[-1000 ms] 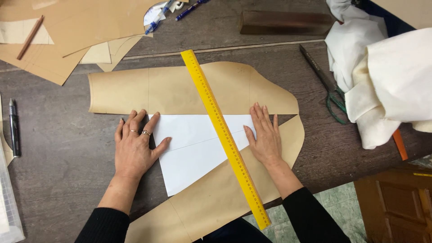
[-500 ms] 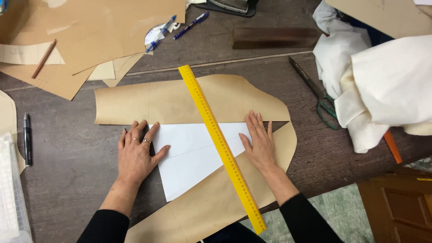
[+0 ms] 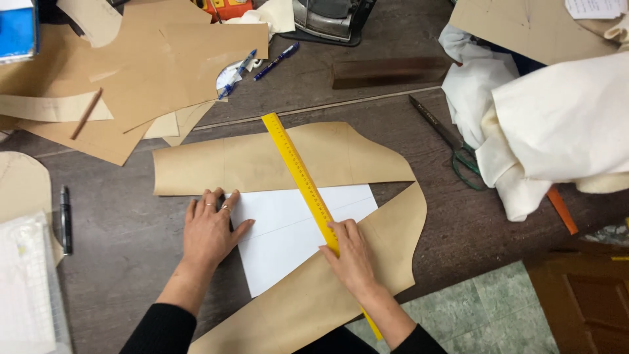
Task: The person measures a piece of white fabric using a yellow ruler and a pen. They align the ruler on the fabric and mark lines with the pen, adjusting the ruler's position multiple times to ensure accuracy.
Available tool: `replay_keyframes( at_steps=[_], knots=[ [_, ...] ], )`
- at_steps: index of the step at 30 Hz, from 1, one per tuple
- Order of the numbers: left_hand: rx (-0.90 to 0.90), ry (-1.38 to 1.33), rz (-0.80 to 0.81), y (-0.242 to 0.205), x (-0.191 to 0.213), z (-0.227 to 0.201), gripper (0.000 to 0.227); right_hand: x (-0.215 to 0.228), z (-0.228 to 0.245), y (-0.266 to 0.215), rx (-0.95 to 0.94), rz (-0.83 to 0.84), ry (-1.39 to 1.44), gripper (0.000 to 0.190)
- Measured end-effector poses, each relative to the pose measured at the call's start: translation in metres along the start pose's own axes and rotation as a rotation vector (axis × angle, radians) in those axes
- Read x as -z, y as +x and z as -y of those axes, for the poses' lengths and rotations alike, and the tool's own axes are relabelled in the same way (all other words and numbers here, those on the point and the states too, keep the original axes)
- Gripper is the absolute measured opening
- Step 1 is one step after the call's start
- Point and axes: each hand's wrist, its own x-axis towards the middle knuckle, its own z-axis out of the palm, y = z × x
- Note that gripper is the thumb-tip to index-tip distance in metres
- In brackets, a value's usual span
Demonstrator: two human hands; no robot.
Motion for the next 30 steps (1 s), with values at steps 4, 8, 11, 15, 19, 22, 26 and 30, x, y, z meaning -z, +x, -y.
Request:
replay_keyframes(
  at_steps=[4,8,11,15,19,22,26,30],
  knots=[
    [0.03,-0.005,0.064,0.004,-0.005,-0.003,0.069,0.015,0.017,0.004,-0.088,0.085,-0.044,0.049],
    [0.045,0.026,0.082,0.006,0.003,-0.006,0.069,0.031,0.039,0.006,-0.16,0.161,-0.015,0.041],
    [0.029,0.027,0.055,0.007,-0.003,-0.004,0.07,0.025,0.04,0.009,-0.152,0.16,-0.12,0.044],
    [0.007,0.022,0.054,0.008,-0.001,-0.002,0.07,0.018,0.045,0.011,-0.104,0.155,-0.256,0.043],
    [0.002,0.02,0.037,0.008,-0.004,-0.002,0.07,0.014,0.047,0.012,-0.059,0.152,-0.382,0.044],
    [0.01,0.008,0.021,0.005,-0.005,-0.001,0.07,-0.001,0.033,0.009,-0.005,0.096,-0.426,0.042],
    [0.04,0.004,0.01,0.006,-0.01,-0.003,0.071,-0.006,0.012,0.011,0.041,0.078,-0.397,0.037],
    [0.07,-0.061,0.024,0.004,-0.004,-0.003,0.07,0.006,-0.011,0.014,0.074,0.102,-0.249,0.037]
  ],
)
